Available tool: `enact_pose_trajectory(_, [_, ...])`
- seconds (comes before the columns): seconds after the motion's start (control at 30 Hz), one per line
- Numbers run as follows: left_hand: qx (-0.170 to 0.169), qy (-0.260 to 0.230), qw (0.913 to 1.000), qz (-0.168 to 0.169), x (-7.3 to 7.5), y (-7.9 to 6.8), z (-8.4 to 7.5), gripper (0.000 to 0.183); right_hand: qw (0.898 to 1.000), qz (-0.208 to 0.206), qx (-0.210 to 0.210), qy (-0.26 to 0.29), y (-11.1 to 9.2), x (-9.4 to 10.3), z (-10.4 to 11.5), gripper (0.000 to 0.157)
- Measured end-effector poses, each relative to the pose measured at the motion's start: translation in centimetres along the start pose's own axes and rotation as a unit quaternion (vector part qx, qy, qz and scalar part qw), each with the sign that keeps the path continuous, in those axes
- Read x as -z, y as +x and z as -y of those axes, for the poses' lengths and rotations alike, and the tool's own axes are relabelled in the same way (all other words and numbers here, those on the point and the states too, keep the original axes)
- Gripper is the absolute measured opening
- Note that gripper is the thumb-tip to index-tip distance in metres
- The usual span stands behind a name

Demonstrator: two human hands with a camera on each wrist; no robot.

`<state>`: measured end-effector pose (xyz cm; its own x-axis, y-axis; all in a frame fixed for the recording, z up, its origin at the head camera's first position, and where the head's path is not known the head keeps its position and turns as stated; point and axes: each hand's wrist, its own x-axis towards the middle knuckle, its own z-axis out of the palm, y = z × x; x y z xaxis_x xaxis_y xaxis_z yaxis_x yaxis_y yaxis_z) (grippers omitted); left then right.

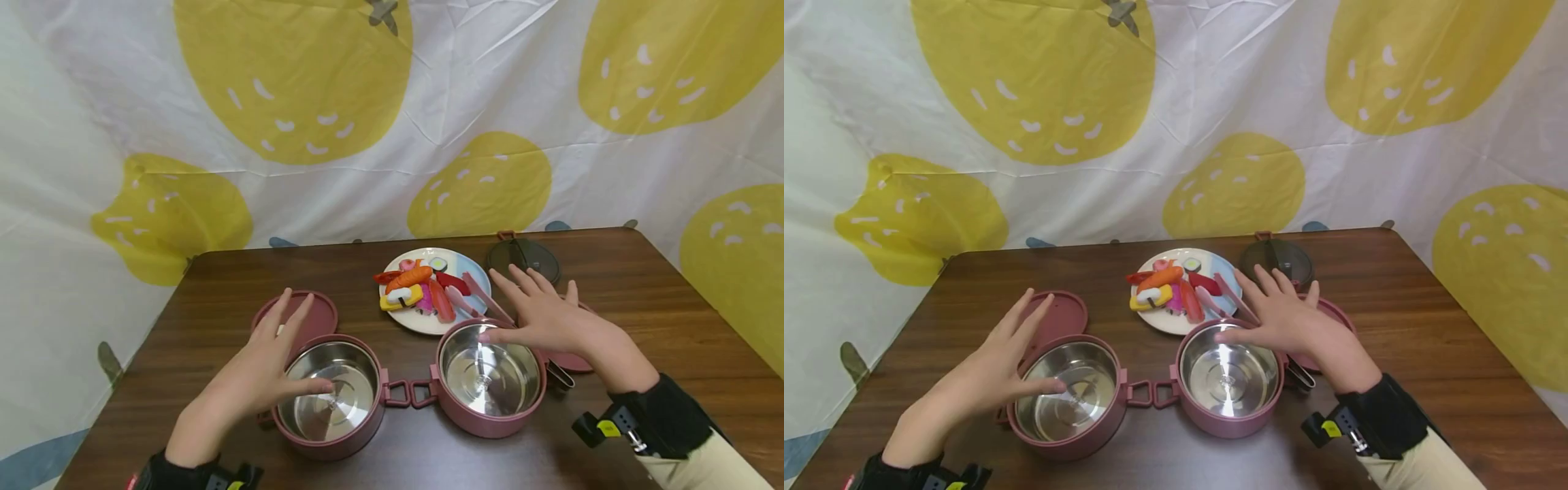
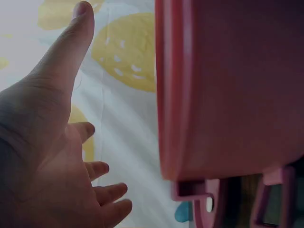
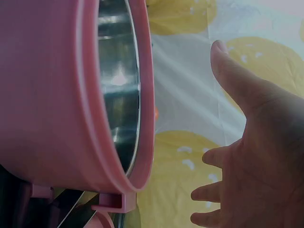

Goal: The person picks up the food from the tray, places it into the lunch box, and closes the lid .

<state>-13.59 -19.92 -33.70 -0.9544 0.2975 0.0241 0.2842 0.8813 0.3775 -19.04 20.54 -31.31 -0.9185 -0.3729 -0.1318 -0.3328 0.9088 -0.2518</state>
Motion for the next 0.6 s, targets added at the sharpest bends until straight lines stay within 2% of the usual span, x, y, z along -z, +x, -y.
enact_pose_trajectory(0.4, [-0.028,-0.046,0.9981,-0.029,-2.3,-2.2,1.0,0.127,1.0,0.0,-0.006,0.005,0.0,-0.4,-0.7,0.106])
enact_pose_trajectory(0.6, [-0.07,-0.073,0.9942,-0.035,-3.5,-3.2,1.0,0.13,1.0,0.001,-0.009,0.008,0.0,-0.7,-1.1,0.106])
